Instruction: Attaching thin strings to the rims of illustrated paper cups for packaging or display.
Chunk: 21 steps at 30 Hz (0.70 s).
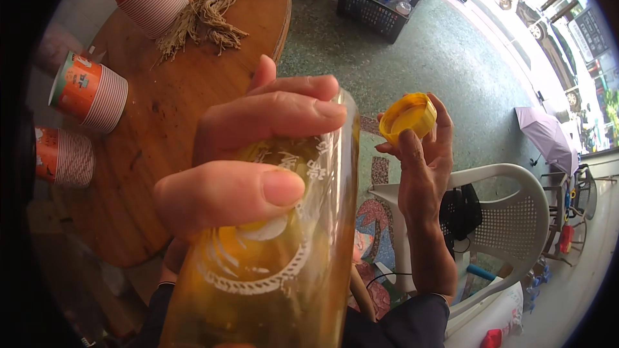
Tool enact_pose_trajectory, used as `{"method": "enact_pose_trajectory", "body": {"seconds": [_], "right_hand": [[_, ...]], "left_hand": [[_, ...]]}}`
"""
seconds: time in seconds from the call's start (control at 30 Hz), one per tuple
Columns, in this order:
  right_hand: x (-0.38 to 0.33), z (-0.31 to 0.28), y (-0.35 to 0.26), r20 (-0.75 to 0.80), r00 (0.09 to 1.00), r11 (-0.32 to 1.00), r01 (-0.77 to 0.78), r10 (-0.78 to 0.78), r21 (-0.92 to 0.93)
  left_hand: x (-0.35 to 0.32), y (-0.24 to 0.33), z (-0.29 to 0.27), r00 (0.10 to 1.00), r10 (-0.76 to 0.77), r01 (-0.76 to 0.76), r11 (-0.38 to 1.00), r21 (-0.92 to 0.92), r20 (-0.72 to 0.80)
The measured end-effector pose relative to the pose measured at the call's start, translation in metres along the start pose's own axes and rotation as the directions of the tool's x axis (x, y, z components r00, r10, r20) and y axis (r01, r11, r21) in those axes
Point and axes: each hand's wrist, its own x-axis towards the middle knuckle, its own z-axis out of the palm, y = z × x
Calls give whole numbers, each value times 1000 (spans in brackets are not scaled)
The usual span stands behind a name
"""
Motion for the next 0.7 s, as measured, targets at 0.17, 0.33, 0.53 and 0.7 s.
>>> {"method": "enact_pose_trajectory", "body": {"seconds": [0.17,0.33,0.53,0.7], "right_hand": [[-3,-9,14,10,1000,998,15,-15,56],[-1,-12,7,8,1000,1000,8,-8,24],[-4,-12,2,17,1000,999,19,-20,38],[-4,-12,3,23,1000,998,16,-17,55]], "left_hand": [[12,7,-8,998,32,-37,996,86,58],[24,16,-17,993,47,-59,992,112,104],[26,9,-18,971,201,-214,973,92,128],[24,17,-21,985,153,-153,988,1,79]]}}
